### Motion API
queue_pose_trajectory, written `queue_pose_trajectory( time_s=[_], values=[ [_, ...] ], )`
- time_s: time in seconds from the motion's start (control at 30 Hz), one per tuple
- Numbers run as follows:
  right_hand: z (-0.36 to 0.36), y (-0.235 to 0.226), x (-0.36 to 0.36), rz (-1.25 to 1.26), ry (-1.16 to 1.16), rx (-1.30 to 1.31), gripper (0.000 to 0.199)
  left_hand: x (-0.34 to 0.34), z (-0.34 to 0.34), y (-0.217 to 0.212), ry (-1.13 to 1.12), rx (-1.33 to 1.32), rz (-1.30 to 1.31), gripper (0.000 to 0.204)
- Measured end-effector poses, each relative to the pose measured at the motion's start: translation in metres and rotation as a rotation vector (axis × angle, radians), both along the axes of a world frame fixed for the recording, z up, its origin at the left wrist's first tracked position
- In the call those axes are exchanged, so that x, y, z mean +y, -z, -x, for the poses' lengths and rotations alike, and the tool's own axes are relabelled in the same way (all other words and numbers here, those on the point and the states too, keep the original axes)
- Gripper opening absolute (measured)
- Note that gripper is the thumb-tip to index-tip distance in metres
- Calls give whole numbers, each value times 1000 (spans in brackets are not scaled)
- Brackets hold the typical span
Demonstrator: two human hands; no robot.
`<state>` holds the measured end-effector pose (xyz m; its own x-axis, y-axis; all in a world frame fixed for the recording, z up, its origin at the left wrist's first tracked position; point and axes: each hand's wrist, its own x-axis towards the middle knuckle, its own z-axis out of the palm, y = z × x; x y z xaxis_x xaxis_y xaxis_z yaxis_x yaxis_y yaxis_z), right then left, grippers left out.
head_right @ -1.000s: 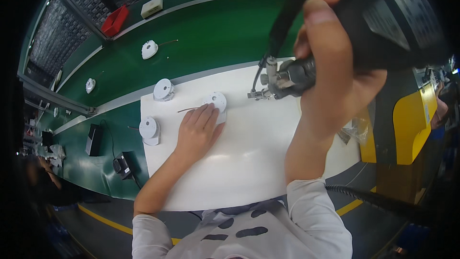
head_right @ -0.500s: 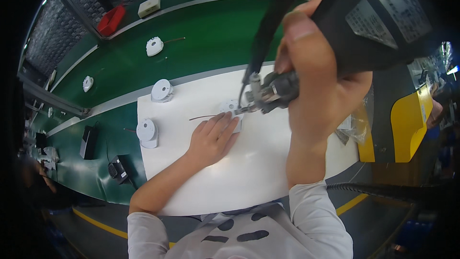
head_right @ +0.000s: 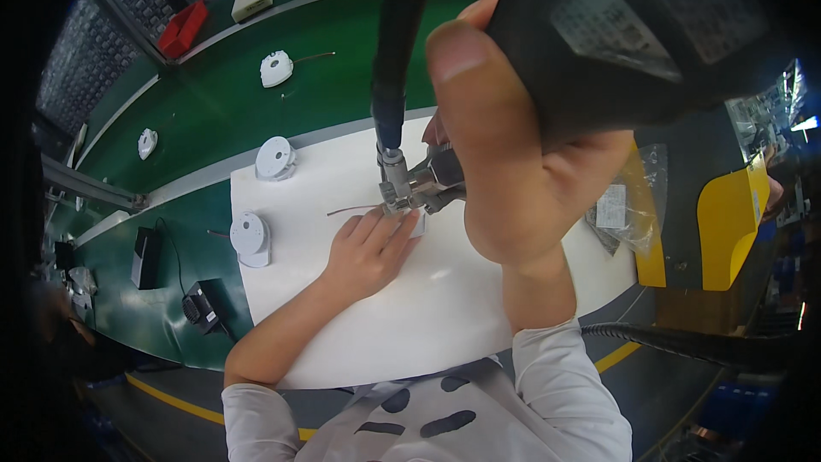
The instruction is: The person solders wire leads onto small circular electronic components using a specialized soldering tool on an assembly line.
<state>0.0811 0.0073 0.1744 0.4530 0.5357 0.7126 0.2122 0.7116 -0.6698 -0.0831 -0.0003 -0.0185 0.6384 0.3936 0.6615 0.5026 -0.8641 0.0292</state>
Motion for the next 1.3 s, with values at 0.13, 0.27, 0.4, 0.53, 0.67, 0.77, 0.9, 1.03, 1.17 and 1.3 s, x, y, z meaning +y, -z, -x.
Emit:
queue_pose_trajectory(
  time_s=[0.13,0.27,0.4,0.53,0.67,0.77,0.9,1.03,1.17,1.3],
  values=[
    [1,-1,-1,29,38,-53,26,2,0,-3,4,-2,-3,45],
    [10,-11,-5,-34,-62,-13,27,3,0,-1,5,7,4,45],
    [-6,-1,5,-79,-21,-139,27,4,0,-3,1,2,1,44],
    [0,11,8,-114,197,-224,27,6,0,-5,1,6,6,42],
    [1,-13,2,-71,-193,-104,29,8,0,-5,-2,10,3,42],
    [12,-15,0,-128,-233,47,31,8,0,-6,0,15,5,42],
    [-13,2,8,-118,-185,-38,33,8,1,-6,-4,17,-3,44],
    [-25,13,12,-101,-95,-175,29,9,0,-6,0,16,-5,45],
    [-51,12,19,-342,387,-1070,28,10,4,-7,-16,78,3,25],
    [-18,7,14,-259,257,-841,28,11,2,-8,-18,59,-16,36]
  ],
)
